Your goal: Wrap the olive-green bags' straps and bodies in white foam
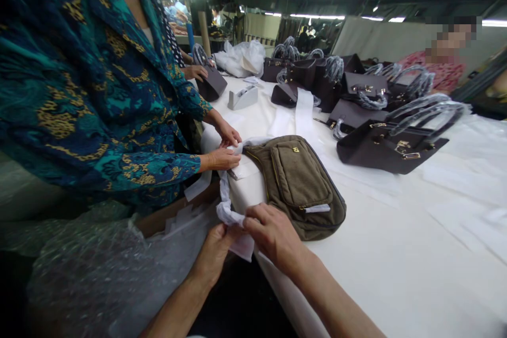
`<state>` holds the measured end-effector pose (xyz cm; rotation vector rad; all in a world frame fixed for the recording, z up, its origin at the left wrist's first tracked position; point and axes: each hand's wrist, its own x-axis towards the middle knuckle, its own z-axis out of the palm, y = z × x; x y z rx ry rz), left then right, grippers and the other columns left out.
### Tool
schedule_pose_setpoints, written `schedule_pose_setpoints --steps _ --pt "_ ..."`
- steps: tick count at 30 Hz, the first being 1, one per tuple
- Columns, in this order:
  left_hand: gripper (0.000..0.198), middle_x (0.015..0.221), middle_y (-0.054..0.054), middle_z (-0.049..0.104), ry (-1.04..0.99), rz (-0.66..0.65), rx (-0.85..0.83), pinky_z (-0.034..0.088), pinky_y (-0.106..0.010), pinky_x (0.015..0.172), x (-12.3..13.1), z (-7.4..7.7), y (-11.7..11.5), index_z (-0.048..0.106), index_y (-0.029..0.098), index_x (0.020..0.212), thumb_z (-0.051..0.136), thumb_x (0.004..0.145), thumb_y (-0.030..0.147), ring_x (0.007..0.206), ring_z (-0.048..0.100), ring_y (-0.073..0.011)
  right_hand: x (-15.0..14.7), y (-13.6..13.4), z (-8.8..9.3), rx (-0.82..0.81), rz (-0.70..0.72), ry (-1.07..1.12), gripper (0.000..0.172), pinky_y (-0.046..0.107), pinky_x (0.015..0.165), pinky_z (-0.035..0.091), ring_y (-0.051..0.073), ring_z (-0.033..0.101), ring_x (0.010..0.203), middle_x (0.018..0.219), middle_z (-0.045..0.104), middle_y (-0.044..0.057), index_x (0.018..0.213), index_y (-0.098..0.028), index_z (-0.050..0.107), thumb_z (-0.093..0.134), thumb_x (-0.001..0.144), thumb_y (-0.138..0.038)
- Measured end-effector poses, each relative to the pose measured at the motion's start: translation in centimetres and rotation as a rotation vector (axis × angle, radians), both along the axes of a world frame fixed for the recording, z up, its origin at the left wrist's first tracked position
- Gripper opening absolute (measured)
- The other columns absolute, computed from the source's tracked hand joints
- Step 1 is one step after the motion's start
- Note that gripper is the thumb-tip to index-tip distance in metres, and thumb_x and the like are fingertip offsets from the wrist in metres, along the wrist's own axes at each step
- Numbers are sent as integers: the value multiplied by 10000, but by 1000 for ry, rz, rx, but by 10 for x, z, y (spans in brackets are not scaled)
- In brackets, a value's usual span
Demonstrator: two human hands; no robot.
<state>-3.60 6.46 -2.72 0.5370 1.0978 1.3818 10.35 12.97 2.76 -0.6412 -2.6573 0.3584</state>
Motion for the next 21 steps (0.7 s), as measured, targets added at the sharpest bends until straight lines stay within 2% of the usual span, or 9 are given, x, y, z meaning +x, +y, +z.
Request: schedule_pose_setpoints --steps 2,4,7,10,13,15,17,19,21 --pt "348 820 -86 671 -48 17 11 436 -307 755 5 -2 0 676 128 898 706 655 375 801 599 -234 4 -11 -8 173 32 -31 214 304 691 414 175 498 791 952 582 97 941 -177 595 389 884 -165" --pt "368 787 -82 666 -125 34 -9 442 -303 723 10 -1 -3 671 127 891 713 639 393 778 601 -231 6 -17 -16 250 66 -47 232 337 723 440 195 498 824 974 580 118 1000 -156 584 381 892 -184" --pt "289 724 -54 647 -209 43 -86 451 -286 683 13 4 -10 659 134 833 720 628 329 718 595 -194 10 -21 -25 280 86 -63 263 375 785 464 219 497 909 1016 580 137 1042 -130 574 361 900 -189" --pt "139 686 -18 616 -296 43 -53 454 -263 675 13 8 -17 637 145 722 687 630 236 665 568 -144 15 -24 -35 303 99 -53 288 412 854 458 234 480 1009 1075 574 133 1063 -132 573 335 906 -175" --pt "203 781 -47 637 -291 -1 -17 456 -270 686 14 5 -19 641 145 845 659 681 263 716 581 -161 19 -26 -44 298 112 16 299 429 907 433 254 446 1098 1141 555 145 1066 -113 580 336 894 -135" --pt "312 852 -81 651 -207 0 -40 458 -280 692 14 0 -17 629 133 950 670 687 294 765 597 -193 20 -24 -42 180 103 56 305 400 894 440 238 468 1086 1129 570 139 1068 -130 587 348 880 -118" --pt "348 881 -95 658 -114 2 -29 458 -293 723 13 -6 -13 632 122 972 684 676 299 803 602 -217 20 -17 -33 -26 29 92 315 363 844 454 208 525 1003 1064 606 118 1119 -167 565 366 876 -145" --pt "345 903 -96 661 -32 -53 13 452 -311 772 10 -10 -10 636 124 986 672 692 299 836 601 -232 19 -3 -19 -231 -76 98 334 338 803 448 197 553 927 1019 621 97 1185 -180 517 412 874 -239" --pt "329 896 -86 666 42 -104 38 451 -323 788 5 -11 -8 638 135 996 652 712 300 834 604 -237 16 13 -6 -406 -57 19 362 292 736 443 190 566 845 950 632 70 1152 -159 536 442 863 -356"
